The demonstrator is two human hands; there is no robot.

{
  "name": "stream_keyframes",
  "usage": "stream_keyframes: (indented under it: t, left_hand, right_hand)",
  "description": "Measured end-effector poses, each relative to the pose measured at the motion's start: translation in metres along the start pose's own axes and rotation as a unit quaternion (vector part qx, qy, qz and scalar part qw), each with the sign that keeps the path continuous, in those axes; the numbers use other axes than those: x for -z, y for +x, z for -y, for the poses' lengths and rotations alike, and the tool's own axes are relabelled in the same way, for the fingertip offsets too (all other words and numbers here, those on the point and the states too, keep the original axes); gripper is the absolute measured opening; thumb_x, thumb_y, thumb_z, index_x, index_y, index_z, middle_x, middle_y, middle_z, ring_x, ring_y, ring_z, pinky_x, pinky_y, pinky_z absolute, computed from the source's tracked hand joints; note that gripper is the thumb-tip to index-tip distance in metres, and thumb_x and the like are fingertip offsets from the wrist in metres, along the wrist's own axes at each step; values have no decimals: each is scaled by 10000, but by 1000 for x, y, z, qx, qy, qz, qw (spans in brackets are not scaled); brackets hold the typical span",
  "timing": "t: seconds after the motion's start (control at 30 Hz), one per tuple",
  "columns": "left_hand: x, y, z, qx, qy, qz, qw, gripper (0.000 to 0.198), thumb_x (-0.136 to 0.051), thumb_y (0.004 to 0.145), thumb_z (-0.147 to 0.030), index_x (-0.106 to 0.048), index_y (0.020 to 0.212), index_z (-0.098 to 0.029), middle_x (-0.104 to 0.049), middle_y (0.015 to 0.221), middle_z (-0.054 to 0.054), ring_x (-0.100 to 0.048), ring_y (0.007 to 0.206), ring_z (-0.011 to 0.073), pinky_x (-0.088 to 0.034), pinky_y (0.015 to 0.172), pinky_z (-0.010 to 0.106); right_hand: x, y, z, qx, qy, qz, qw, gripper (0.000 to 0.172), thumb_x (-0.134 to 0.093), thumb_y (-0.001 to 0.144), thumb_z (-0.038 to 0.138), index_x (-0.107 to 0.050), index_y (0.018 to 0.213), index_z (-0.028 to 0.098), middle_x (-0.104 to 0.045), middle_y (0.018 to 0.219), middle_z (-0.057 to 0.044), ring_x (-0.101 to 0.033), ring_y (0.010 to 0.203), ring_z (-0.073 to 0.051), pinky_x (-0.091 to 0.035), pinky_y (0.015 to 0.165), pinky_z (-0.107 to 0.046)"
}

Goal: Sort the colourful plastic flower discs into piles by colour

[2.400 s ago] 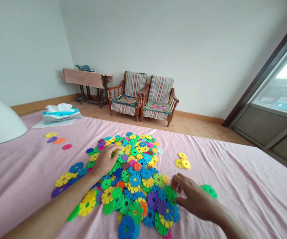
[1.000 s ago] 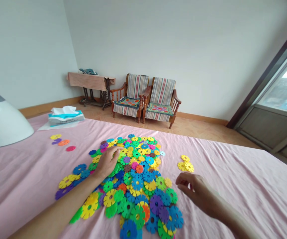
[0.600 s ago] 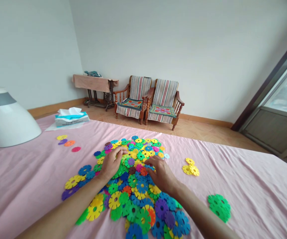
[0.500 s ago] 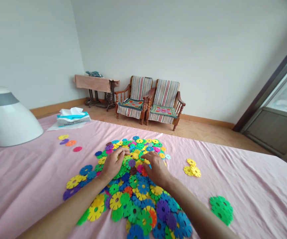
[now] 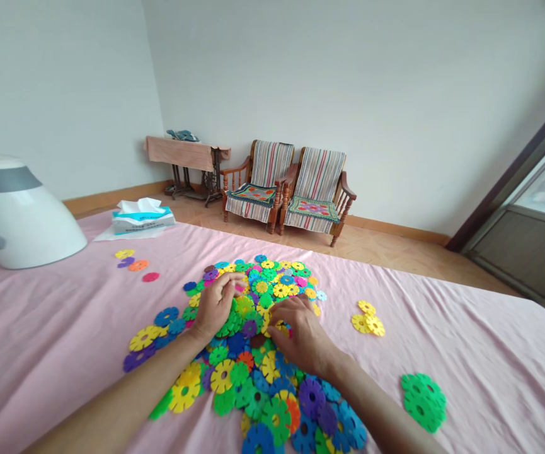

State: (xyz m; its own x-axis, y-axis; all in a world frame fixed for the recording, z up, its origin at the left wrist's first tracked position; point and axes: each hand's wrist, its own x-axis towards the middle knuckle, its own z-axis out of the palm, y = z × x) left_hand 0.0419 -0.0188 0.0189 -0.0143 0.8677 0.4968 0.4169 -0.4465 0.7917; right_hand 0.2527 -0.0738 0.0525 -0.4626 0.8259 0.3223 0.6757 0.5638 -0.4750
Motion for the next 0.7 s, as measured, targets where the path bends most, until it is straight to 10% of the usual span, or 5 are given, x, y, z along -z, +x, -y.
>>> stream_keyframes:
  t: [0.7]
  left_hand:
    - [-1,-2,0,-57,68,53,995,295,-478,718,-130,-639,959,-183,-617,694,-12,-617,662,157,-489,662,256]
  right_hand:
    - [-20,33,-10,-132,-112,-29,984,252,-595,802,282,-627,1023,164,-597,1014,-119,-524,999,-267,-408,857,-377]
